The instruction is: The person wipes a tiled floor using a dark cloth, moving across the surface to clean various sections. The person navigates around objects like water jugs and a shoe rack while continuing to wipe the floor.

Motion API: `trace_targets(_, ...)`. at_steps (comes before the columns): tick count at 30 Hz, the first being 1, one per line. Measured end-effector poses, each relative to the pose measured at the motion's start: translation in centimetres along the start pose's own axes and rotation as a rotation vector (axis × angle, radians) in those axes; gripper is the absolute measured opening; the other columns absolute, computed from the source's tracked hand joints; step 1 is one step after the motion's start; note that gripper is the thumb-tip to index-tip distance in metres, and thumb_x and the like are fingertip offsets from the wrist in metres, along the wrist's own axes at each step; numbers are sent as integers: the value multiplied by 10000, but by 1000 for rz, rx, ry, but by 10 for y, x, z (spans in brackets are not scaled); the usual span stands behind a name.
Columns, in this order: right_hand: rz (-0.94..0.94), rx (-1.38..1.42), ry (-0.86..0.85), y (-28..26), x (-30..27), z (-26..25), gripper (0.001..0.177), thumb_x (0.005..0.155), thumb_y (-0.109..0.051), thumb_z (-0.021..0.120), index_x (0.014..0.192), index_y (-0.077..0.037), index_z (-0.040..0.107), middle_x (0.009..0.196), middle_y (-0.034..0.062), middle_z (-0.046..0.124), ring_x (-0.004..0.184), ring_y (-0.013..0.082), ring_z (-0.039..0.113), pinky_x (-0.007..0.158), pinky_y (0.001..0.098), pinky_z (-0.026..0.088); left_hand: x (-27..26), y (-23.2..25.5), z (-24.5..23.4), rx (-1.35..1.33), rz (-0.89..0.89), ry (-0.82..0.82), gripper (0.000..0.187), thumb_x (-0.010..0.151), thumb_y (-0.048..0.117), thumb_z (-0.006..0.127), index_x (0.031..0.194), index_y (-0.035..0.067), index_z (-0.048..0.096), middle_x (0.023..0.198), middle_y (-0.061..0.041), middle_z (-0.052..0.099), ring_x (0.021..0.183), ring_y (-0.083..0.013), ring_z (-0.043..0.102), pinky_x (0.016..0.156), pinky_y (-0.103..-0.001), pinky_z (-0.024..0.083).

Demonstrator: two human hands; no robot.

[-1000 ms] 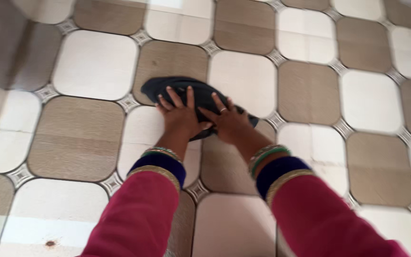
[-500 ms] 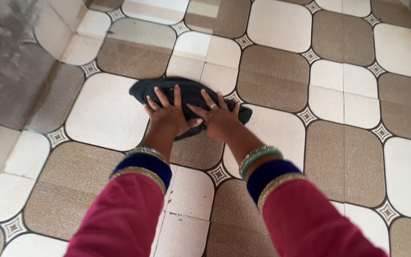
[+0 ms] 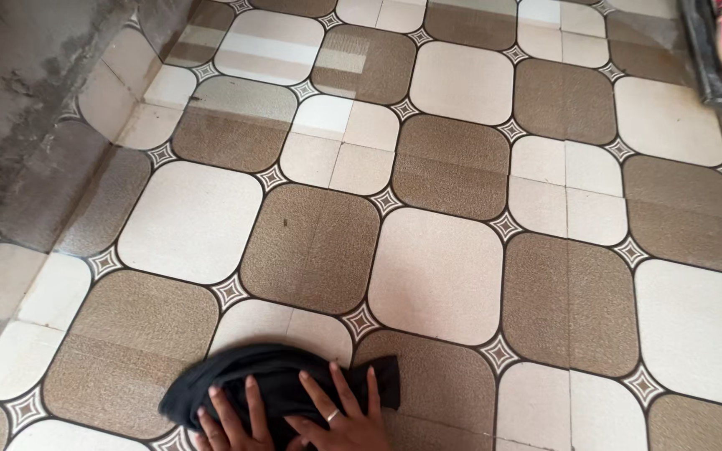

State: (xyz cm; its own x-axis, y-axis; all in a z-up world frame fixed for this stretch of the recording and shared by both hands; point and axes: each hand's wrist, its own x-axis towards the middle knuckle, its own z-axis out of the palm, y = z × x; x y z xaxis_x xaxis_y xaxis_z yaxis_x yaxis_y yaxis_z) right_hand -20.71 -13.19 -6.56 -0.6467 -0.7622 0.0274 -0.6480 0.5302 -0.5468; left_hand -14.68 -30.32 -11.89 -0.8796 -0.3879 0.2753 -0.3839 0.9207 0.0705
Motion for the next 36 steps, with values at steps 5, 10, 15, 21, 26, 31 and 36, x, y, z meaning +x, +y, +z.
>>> trace_targets(5, -90, -39, 53, 45, 30, -42, 452, 875, -255, 709, 1322, -319, 693, 1648, 82, 369, 1535, 404, 222, 1145, 767, 45, 37, 32, -2, -35, -109, -155, 1220, 629, 790, 611, 1603, 168, 220, 1553, -412, 214, 1337, -680, 301, 1046, -755, 315)
trace_targets(10, 116, -87, 55, 119, 93, -102, 541, 816, -194, 751, 1292, -437, 668, 1659, -27, 304, 1543, 349, 163, 1169, 708, -21, 161, 118, -19, -42, -98, -525, 1196, 819, 753, 606, 1626, 158, -45, 1611, -421, -55, 1443, -662, 37, 1136, -724, 103)
trace_targets(15, 291, -16, 111, 193, 58, -148, 436, 854, -319, 782, 1246, -489, 691, 1650, -132, 299, 1567, 266, 164, 1235, 644, 1, 196, 221, -43, -31, 16, -790, 1157, 902, 770, 493, 1633, 152, -157, 1630, -362, -165, 1489, -610, -50, 1183, -680, 60)
trace_targets(21, 388, -78, 288, 160, -37, -127, 491, 851, -208, 735, 1285, -433, 679, 1647, -62, 310, 1535, 312, 210, 1191, 680, 57, 123, 226, -69, -74, 229, -663, 1089, 914, 723, 524, 1632, 154, -66, 1651, -346, -104, 1515, -568, -19, 1210, -648, 68)
trace_targets(26, 300, -245, 463, 84, -108, -58, 460, 807, -210, 699, 1251, -331, 696, 1616, 62, 366, 1484, 409, 307, 1156, 727, 103, 20, 171, -74, -236, 261, -394, 1092, 797, 623, 674, 1616, 148, 130, 1629, -372, 58, 1451, -603, 99, 1145, -642, 185)
trace_targets(31, 73, -159, 358, 43, -104, -22, 451, 789, -295, 722, 1238, -330, 701, 1620, 109, 376, 1466, 438, 302, 1087, 784, 68, -25, 104, -62, 23, 56, -453, 1316, 550, 793, 695, 1652, 286, 186, 1653, -285, 107, 1474, -550, 188, 1107, -648, 309)
trace_targets(36, -50, -12, 149, 67, -51, -71, 500, 835, -226, 745, 1319, -344, 699, 1661, 84, 366, 1533, 392, 303, 1174, 749, 94, 14, 96, -52, -17, -7, -389, 1246, 656, 784, 622, 1623, 177, 122, 1624, -356, 101, 1428, -590, 189, 1106, -680, 293)
